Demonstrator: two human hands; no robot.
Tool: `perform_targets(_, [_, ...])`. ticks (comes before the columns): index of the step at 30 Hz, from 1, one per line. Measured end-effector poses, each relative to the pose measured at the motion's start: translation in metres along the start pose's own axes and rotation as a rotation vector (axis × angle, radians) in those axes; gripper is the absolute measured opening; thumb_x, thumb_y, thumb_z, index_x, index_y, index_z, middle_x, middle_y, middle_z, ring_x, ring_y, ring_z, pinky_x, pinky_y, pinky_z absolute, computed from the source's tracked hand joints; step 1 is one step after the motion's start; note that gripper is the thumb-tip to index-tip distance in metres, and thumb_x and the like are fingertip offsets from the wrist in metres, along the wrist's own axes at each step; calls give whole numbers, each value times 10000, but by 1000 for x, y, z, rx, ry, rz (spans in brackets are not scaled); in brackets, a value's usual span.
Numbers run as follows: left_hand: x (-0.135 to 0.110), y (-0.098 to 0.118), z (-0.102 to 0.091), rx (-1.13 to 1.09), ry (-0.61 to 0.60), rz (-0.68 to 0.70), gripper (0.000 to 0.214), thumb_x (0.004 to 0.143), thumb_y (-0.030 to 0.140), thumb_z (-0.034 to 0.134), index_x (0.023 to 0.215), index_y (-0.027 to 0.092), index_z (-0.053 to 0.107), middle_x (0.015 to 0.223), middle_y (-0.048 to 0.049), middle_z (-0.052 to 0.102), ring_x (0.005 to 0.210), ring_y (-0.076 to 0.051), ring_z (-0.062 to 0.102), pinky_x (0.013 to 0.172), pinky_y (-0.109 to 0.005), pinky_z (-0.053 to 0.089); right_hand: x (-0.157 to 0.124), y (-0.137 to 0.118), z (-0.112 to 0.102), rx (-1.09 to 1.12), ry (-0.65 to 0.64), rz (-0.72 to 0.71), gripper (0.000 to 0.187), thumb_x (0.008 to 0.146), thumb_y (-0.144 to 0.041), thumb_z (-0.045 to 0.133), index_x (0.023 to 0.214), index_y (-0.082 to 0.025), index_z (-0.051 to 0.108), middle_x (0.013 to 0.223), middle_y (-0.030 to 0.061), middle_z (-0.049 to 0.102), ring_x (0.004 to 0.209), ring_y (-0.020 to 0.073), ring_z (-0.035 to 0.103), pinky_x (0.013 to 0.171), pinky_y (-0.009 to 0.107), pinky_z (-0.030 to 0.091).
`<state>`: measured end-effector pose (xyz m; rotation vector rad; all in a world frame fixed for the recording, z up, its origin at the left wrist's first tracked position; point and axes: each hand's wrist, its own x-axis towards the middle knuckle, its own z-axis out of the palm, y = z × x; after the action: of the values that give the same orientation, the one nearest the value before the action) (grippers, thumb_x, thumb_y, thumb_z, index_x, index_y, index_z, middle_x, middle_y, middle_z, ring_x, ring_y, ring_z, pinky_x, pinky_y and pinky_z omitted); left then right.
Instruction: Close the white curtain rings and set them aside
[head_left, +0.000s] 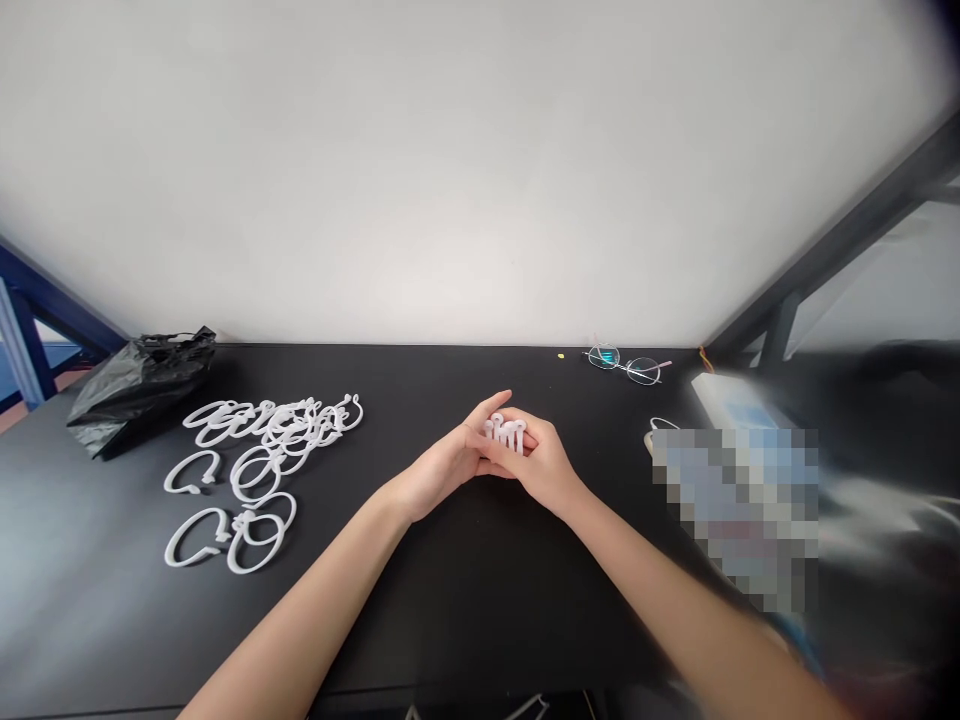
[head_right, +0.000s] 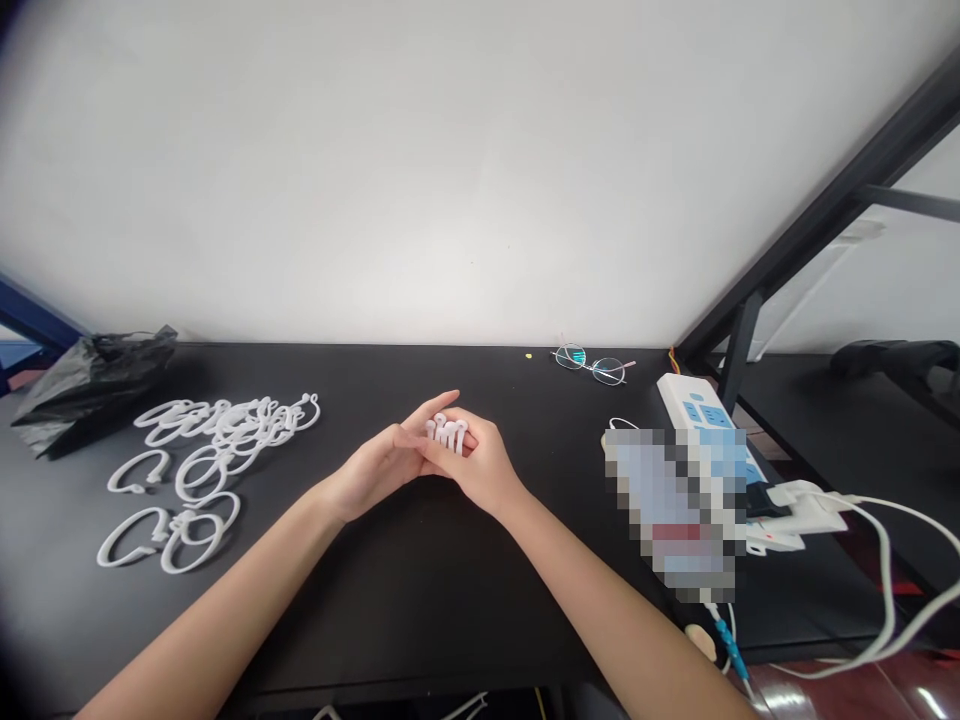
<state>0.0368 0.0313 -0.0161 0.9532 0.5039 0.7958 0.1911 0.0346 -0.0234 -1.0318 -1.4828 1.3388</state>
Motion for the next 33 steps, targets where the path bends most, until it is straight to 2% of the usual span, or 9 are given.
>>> perform_targets(6, [-1, 1, 4, 97, 50, -6, 700, 824, 135, 526, 1479, 291, 335, 1245, -60, 620, 1203, -246, 543, 1026, -451, 440, 0, 0, 1, 0, 89, -36, 266, 790, -457, 701, 758, -196, 667, 681, 10, 578, 624, 151, 523, 585, 274, 439])
perform_targets(9, [-2, 2, 6, 139, 42, 43, 679, 836, 141, 606, 1453, 313, 379, 1196, -49, 621, 1159, -233, 564, 995, -438, 482, -1, -2, 1, -2, 102, -43, 294, 802, -469, 685, 711, -191, 655, 643, 6, 556, 589, 139, 491, 556, 269, 416])
perform_targets(13, [-3, 4, 5, 209, 16, 66, 620, 866, 226, 659, 1436, 278, 420, 954, -11, 630, 921, -159, 617, 927, -411, 536, -2, -6, 0, -39, 43, -71, 413, 863, -484, 608, 580, -188, 559, 554, -17, 429, 525, 115, 380, 496, 261, 324])
perform_targets(16, [-4, 5, 3, 249, 16, 58, 672, 869, 233, 661, 1473, 260, 368, 825, 26, 589, 811, -119, 598, 901, -400, 553, -2, -8, 0, -52, -3, -93, 422, 894, -465, 573, 575, -189, 538, 559, -18, 422, 530, 115, 371, 501, 262, 315])
perform_targets(21, [-6, 9, 1, 281, 3, 33, 742, 857, 221, 666, 1501, 294, 304, 881, 16, 584, 828, -124, 593, 882, -405, 566, -4, -8, 1, -66, -81, -89, 395, 935, -453, 514, 643, -189, 547, 591, -21, 415, 542, 109, 371, 515, 258, 319])
perform_targets(26, [-7, 10, 1, 292, -2, 17, 803, 837, 183, 679, 1511, 304, 261, 901, 13, 571, 818, -127, 600, 841, -384, 572, -6, -6, 1, -55, -132, -35, 341, 950, -474, 479, 827, -187, 615, 618, -23, 467, 543, 108, 417, 515, 248, 364])
perform_targets(30, [-7, 10, 1, 281, -4, 14, 784, 841, 163, 670, 1507, 277, 273, 870, 18, 575, 807, -124, 607, 847, -374, 561, -5, -5, 2, -49, -137, -30, 395, 952, -484, 476, 715, -180, 563, 599, -28, 449, 535, 99, 411, 511, 240, 369])
perform_targets(33, [-8, 11, 1, 292, 0, -4, 777, 839, 156, 669, 1502, 268, 278, 871, 15, 589, 813, -130, 616, 825, -363, 562, -4, -4, 3, -23, -151, -9, 407, 952, -488, 480, 701, -174, 546, 602, -34, 447, 534, 92, 413, 513, 235, 370])
